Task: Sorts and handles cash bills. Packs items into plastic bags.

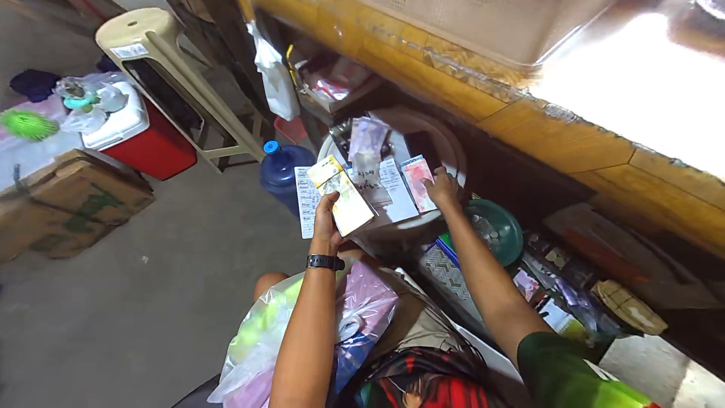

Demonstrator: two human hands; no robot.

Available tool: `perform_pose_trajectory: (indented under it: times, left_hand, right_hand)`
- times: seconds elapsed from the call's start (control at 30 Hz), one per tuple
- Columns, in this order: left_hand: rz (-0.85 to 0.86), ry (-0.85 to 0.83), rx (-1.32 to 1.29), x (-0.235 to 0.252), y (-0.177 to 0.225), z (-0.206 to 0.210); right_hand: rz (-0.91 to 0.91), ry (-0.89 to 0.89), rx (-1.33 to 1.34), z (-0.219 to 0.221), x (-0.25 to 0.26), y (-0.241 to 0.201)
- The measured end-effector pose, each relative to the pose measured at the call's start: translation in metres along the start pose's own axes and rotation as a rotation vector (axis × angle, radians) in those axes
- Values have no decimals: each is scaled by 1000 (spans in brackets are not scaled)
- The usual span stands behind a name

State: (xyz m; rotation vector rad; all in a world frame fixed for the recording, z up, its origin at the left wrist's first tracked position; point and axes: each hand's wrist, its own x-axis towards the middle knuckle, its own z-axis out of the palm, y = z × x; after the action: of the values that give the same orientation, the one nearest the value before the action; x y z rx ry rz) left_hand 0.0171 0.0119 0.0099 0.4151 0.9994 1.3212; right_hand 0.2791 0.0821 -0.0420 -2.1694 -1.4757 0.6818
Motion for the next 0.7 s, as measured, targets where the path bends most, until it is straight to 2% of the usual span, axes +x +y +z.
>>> perform_pose_trajectory:
  times: [0.13,0.27,0.37,0.53,0.6,0.7]
  left_hand:
    - [43,28,-33,4,-5,-4]
    - [82,45,-34,0,-6,-18]
    - [74,96,-54,9,-6,-14]
    - [82,110,187,17,-19,-7]
    - [101,63,220,19,-24,-7]
    - [103,11,230,18,-29,-5]
  right_hand:
    - [23,58,-60,26,-1,-20]
    - [121,66,12,37,-3,-34]
    - [174,22,117,27,3,-33]
    - [64,41,380,5,28,-7]
    - [23,-8,541,-16,25,-5]
    - [-107,-264,883,-42,-2,-17]
